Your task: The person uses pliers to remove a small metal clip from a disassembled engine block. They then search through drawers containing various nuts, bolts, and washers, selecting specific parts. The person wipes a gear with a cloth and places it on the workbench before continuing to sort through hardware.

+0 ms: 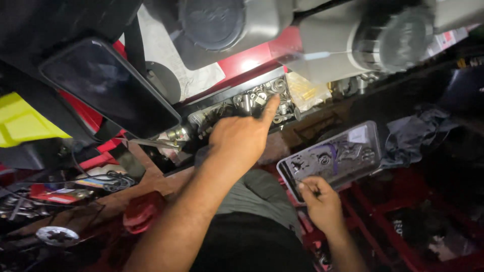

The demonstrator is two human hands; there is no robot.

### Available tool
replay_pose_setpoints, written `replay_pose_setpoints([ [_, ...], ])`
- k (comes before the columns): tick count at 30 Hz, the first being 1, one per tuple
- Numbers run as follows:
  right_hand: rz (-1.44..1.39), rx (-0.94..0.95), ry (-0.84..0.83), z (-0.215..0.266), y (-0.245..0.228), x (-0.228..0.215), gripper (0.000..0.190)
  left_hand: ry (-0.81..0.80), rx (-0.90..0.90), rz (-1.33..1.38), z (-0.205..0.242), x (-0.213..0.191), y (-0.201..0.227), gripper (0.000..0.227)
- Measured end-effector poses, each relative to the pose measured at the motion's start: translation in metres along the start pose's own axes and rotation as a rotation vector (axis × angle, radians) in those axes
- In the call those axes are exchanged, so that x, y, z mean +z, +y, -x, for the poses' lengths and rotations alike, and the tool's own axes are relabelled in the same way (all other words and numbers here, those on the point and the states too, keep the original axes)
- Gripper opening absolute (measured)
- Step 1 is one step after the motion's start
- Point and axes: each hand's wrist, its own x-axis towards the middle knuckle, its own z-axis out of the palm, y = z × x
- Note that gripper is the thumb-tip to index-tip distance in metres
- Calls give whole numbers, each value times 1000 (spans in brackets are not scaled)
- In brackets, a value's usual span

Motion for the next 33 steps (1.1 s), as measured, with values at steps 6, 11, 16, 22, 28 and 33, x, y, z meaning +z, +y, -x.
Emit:
replay_pose_setpoints([
  [6, 49, 109, 11, 2, 15, -11, 12, -76, 0, -22, -5, 11, 3, 79],
  [11, -28, 94, -22, 0, 28, -4, 10, 200, 63, 22, -15, 46, -6, 69],
  [16, -55, 90, -30, -3, 27, 0, 11, 55, 67, 119, 2, -2, 1, 99],
  [22, -59, 63, -20, -2, 37, 3, 10, 89, 69, 33, -8, 0, -2, 91],
  [28, -182, 150, -27, 1, 45, 8, 8, -92, -33, 67, -20, 8, 0, 90],
  [33, -70, 101, -13, -1, 43, 5, 8, 167, 132, -1, -35, 21, 7, 73],
])
